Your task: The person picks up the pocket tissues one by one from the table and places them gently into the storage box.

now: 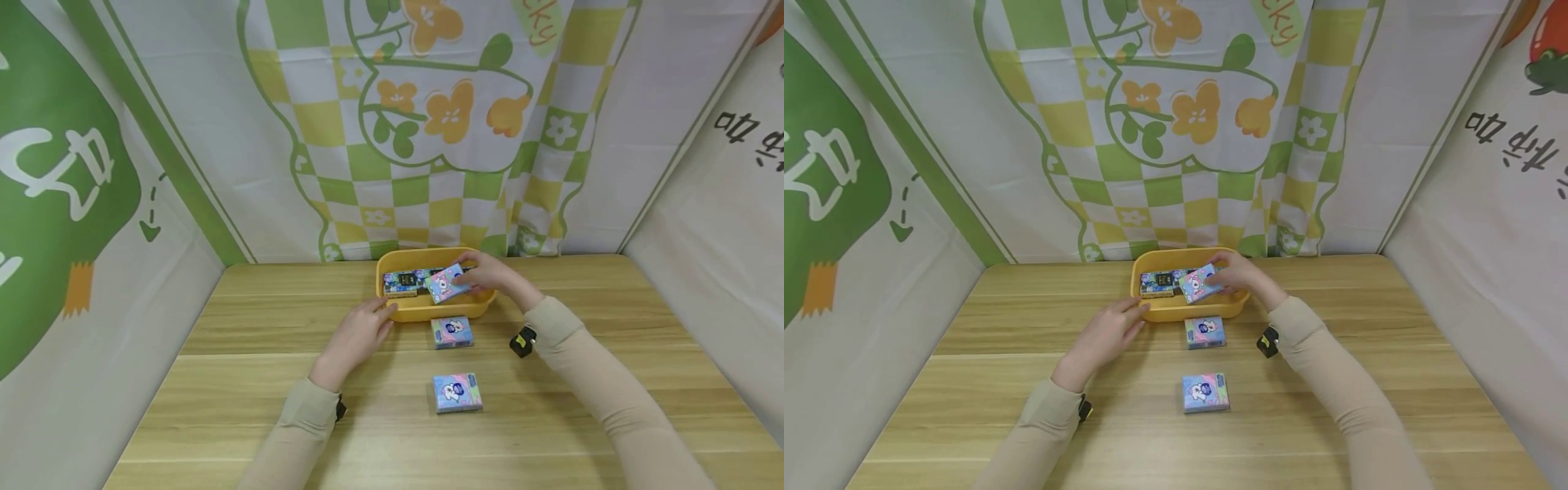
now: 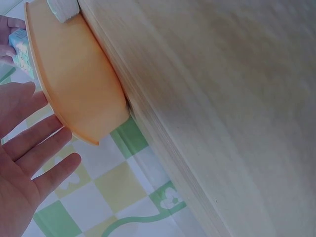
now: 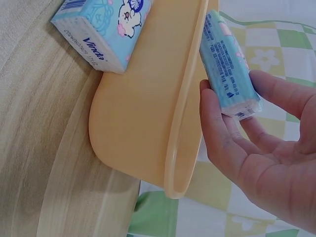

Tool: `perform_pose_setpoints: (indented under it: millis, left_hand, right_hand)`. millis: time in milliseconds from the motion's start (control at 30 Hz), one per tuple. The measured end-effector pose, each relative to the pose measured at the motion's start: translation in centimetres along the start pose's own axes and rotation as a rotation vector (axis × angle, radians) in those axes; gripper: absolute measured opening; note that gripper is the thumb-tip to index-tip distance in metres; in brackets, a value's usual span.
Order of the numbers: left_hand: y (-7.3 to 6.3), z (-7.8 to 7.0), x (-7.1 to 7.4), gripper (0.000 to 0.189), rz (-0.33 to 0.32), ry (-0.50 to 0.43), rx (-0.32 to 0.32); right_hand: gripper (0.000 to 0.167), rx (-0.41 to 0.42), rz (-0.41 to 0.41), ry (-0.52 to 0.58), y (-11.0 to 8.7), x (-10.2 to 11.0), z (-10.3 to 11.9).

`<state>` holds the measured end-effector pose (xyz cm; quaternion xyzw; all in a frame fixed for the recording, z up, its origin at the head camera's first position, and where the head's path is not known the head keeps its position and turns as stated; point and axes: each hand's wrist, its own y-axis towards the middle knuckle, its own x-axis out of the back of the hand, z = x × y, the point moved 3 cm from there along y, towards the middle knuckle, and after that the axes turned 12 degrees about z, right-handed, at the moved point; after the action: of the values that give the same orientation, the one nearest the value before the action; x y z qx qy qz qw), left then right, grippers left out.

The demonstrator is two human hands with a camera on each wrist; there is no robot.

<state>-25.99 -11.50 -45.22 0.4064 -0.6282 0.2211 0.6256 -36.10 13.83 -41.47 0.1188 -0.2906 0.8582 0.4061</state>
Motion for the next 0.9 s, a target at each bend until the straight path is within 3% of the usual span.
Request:
perform_pose_setpoints:
  millis: [900]
  left_hand:
    - [0.0,0.1,0.0,0.031,0.009,-0.005,0.001]
  right_hand:
    - [0.049,-0.011,0.035,0.032,1.3,-1.1,-0.4]
